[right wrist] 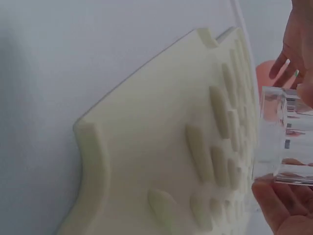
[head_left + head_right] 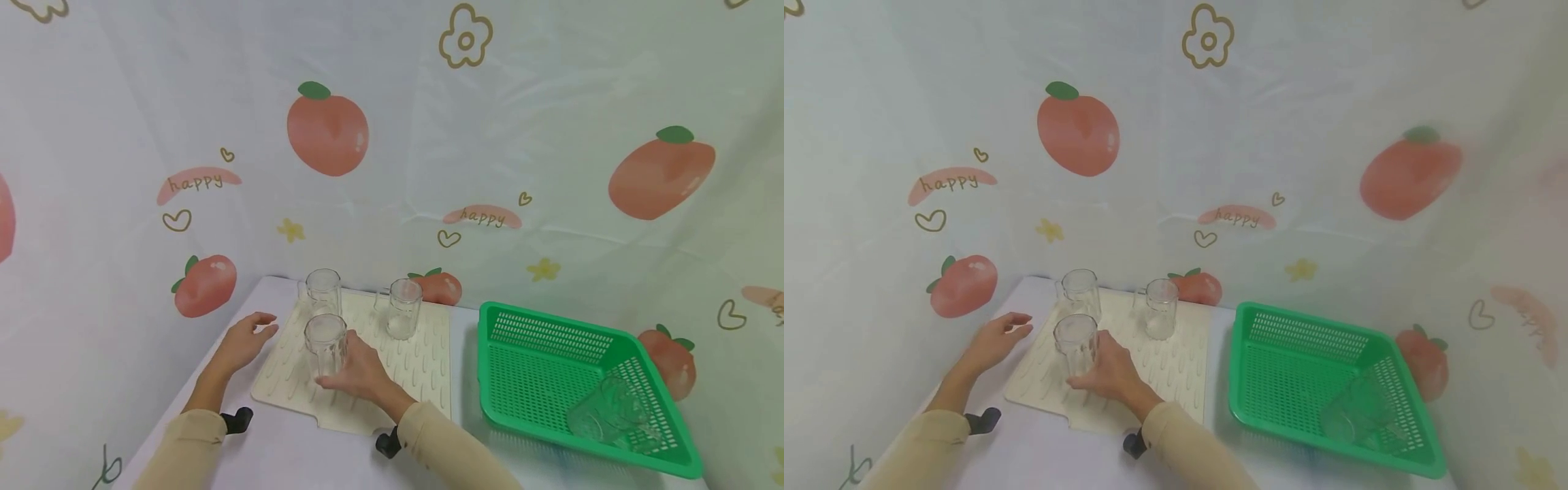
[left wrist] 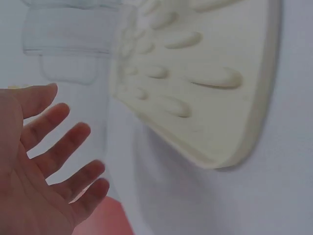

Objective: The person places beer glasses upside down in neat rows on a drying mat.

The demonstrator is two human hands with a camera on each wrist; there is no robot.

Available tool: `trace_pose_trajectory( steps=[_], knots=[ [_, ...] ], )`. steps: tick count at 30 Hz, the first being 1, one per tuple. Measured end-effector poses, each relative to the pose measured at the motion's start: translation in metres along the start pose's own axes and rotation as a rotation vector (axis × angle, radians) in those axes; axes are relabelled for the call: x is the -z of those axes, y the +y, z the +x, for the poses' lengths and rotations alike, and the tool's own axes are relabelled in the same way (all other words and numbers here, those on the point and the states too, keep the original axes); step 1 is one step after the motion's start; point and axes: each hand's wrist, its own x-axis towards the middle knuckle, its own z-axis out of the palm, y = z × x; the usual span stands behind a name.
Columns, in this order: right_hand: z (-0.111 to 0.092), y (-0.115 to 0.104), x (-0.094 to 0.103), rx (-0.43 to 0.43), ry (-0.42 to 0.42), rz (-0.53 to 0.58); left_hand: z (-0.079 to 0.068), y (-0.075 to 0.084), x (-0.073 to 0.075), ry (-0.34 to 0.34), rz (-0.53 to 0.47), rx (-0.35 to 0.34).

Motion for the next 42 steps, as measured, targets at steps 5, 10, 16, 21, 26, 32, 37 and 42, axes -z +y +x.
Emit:
trace_pose_trajectory(
  steps=[5,10,16,21,26,32,37,42],
  knots=[
    [0.007,0.002,-0.006,-0.026,0.021,0.018,0.012,-0.021,-0.016,-0.006,0.051,0.016],
    [0.015,0.0,-0.014,-0.056,0.025,0.064,0.021,-0.035,-0.028,-0.011,0.144,0.049],
    [0.023,-0.005,-0.024,-0.065,0.004,0.083,0.019,-0.038,-0.031,-0.028,0.118,0.099],
    [0.028,-0.009,-0.03,-0.058,-0.011,0.09,0.016,-0.036,-0.031,-0.026,0.129,0.087],
    [0.032,-0.012,-0.035,-0.043,-0.006,0.103,0.016,-0.038,-0.034,-0.037,0.167,0.068],
    [0.033,-0.014,-0.038,-0.017,0.0,0.122,0.017,-0.039,-0.036,-0.036,0.154,0.064],
    [0.033,-0.015,-0.039,-0.007,-0.016,0.113,0.015,-0.038,-0.037,-0.033,0.153,0.064],
    [0.034,-0.015,-0.04,-0.031,-0.037,0.075,0.016,-0.043,-0.037,-0.048,0.15,0.058]
  ],
)
